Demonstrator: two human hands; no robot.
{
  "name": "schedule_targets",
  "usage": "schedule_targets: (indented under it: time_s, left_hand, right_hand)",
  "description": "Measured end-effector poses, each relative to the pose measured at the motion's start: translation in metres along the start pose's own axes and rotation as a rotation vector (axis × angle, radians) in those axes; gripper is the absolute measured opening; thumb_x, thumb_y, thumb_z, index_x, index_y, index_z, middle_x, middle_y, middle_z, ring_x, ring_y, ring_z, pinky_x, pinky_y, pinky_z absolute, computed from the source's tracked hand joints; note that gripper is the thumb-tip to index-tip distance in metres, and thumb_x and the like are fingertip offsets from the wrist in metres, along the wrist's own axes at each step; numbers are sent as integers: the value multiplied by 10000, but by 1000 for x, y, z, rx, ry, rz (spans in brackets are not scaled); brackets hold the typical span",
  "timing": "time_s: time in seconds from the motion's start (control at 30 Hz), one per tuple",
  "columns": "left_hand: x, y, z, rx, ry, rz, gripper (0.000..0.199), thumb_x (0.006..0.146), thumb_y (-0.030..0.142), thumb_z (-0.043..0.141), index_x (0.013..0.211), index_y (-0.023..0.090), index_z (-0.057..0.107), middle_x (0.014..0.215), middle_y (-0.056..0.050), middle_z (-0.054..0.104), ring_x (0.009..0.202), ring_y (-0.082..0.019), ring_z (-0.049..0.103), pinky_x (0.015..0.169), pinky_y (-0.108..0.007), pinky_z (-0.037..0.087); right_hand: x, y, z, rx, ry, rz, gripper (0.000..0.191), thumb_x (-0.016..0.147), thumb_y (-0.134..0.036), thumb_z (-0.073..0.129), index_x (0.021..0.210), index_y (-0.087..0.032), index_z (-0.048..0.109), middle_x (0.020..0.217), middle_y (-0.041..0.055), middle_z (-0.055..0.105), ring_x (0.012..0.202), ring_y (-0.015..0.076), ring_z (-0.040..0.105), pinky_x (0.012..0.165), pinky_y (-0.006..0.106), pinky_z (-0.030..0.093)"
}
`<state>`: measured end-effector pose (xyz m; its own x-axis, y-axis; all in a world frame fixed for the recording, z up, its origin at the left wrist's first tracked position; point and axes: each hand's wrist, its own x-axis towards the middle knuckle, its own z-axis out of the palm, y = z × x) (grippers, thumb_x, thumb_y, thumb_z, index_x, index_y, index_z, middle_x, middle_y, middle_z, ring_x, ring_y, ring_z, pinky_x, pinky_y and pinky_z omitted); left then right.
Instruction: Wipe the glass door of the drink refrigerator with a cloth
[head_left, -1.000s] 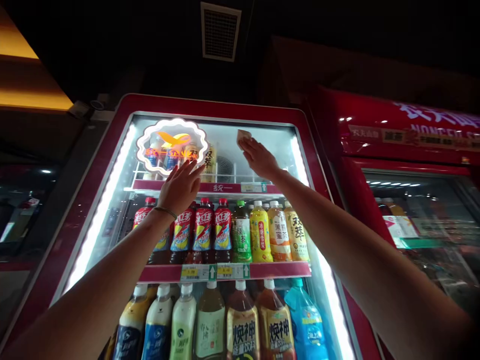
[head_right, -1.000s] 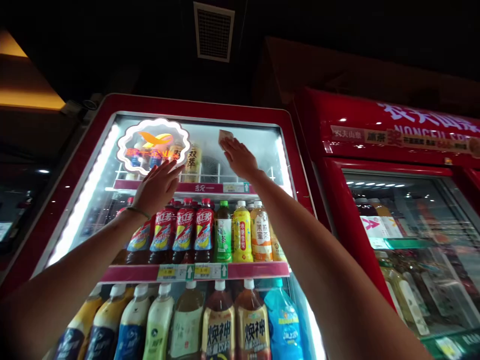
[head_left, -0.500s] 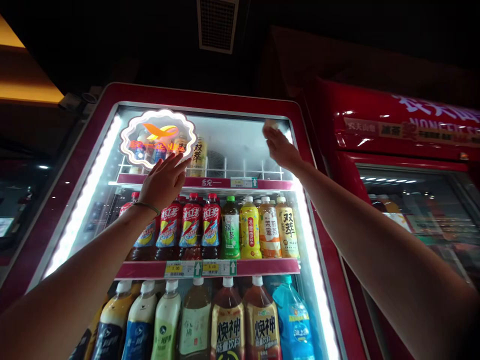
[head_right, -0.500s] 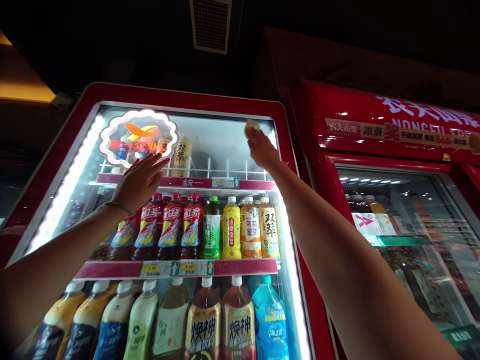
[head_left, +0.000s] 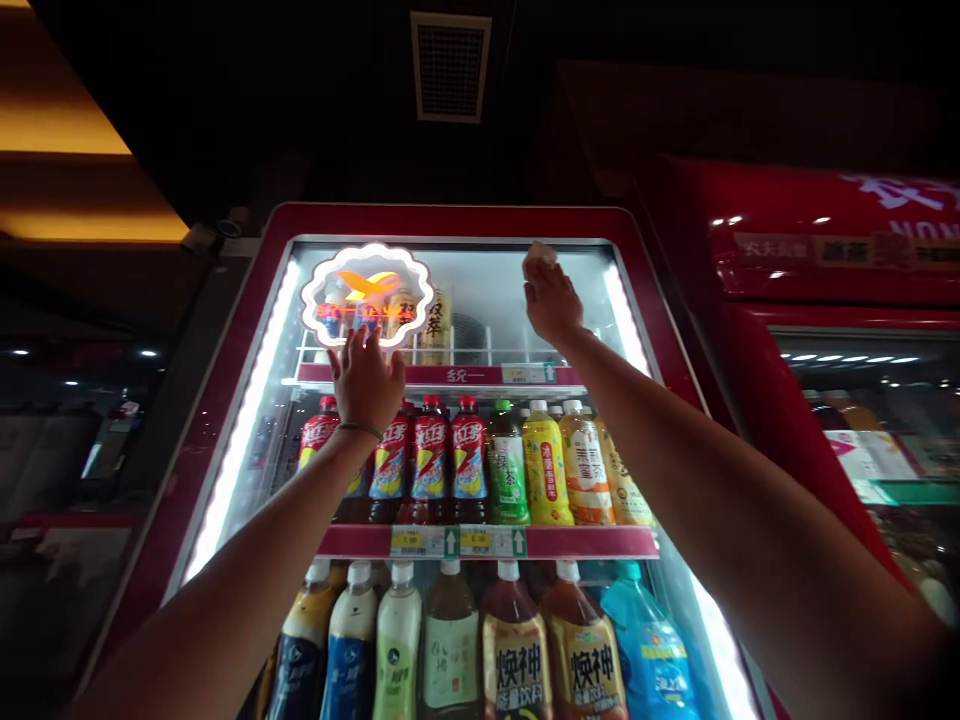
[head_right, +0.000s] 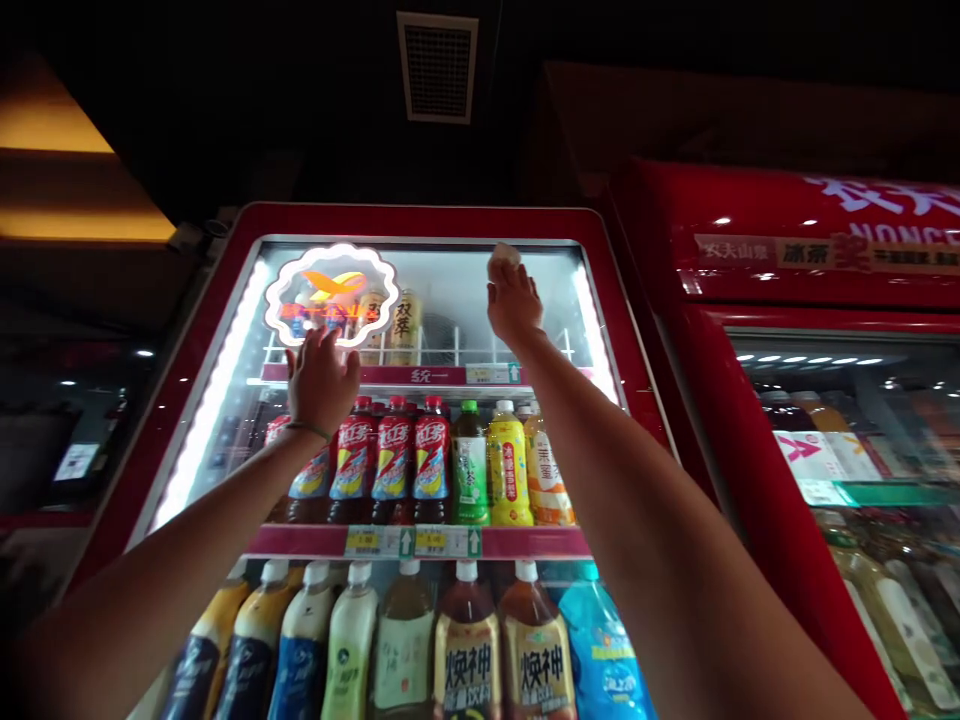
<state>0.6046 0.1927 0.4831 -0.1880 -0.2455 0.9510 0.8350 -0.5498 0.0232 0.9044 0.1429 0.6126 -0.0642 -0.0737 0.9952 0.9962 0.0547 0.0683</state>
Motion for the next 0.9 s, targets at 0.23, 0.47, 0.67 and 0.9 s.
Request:
schedule_targets:
  time_s: [0.23, 0.47, 0.67, 0.9]
  left_hand:
    - [-3, -71, -59, 37, -227, 366, 370, 977, 203, 476, 1311, 203, 634, 1394, -101, 678, 1328, -271, 629, 1134, -471, 529]
    - [-25, -182, -131, 149, -195, 335, 427, 991, 248, 483, 1400, 148, 552, 1391, -181, 622, 1378, -319, 560, 1199, -551, 459]
    - [-26, -203, -141, 101, -188, 328, 443, 1000, 239, 476, 1434, 164, 521, 1425, -183, 588, 1407, -319, 536, 1217, -542, 445]
    - [-33, -137, -100, -37, -220, 375, 407, 1020, 268, 460, 1415, 196, 529, 1429, -160, 581, 1446, -312, 498, 1228, -555, 432]
  right_hand:
    - [3, -176, 38, 123, -45, -195, 592, 1060, -274, 299, 1633, -166, 403, 1707, 74, 389, 1602, 320, 295, 1319, 543, 269]
    - [-18, -345, 74, 272, -63, -336, 565, 1059, -226, 341, 1612, -215, 456, 1674, 45, 445, 1587, 308, 334, 1326, 556, 279]
    - [-37, -366, 76, 250, -100, -452, 531, 1083, -236, 325, 1590, -265, 479, 1665, -34, 460, 1578, 245, 360, 1331, 445, 294]
    - [-35, -232, 46, 210, -83, -303, 573, 1078, -289, 314, 1647, -271, 381, 1709, -30, 382, 1612, 278, 281, 1348, 526, 248]
